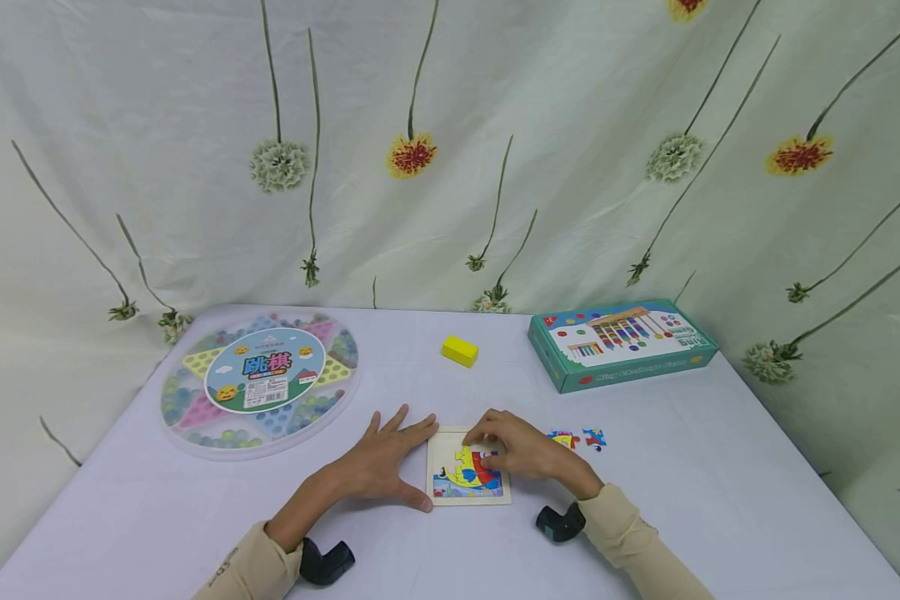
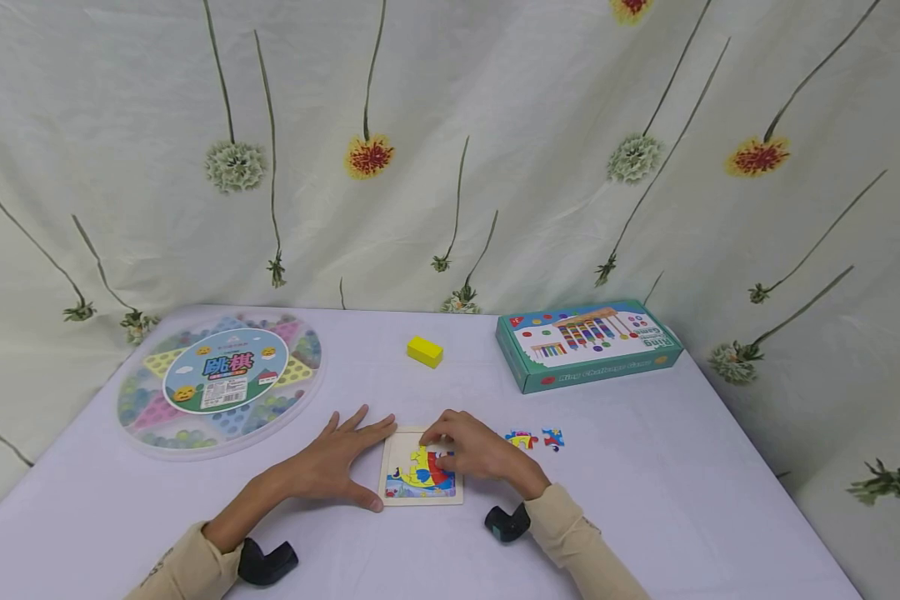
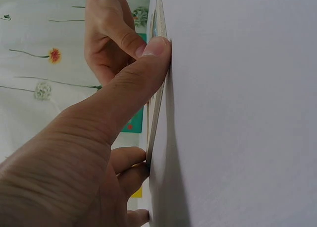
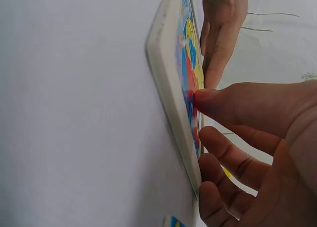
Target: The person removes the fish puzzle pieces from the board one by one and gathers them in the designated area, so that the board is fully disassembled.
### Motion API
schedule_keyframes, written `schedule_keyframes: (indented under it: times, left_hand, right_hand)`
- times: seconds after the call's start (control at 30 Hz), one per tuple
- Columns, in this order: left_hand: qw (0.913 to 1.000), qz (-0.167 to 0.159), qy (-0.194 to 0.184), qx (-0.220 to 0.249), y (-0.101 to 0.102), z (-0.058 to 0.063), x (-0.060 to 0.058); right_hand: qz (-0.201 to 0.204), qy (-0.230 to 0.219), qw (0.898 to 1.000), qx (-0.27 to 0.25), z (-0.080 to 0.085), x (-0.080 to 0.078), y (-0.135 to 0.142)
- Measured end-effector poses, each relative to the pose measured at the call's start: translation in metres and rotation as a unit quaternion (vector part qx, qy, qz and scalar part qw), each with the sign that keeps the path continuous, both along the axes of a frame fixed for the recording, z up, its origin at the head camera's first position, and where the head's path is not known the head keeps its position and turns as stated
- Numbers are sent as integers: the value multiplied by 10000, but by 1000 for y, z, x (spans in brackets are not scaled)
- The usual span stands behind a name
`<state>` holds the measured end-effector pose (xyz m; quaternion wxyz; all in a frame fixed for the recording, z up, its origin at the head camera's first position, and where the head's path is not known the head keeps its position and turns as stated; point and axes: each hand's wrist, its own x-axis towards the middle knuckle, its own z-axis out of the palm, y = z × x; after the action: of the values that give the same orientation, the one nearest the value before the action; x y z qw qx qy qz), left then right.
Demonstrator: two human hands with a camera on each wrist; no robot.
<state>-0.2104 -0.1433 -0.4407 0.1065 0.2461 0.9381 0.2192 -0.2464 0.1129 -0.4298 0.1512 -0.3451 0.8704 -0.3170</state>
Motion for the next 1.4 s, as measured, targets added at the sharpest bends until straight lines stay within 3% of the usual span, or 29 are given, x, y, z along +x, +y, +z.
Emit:
schedule_keyframes:
  times: [1.13,1.4]
  left_hand:
    - [10000,-12,17,-36,0,1,0]
    - [10000,0,24,19,0,1,1]
  right_hand:
    - [-72,117,9999,-32,-1,1,-2]
    - [-88,-92,9994,-326,0,2,-1]
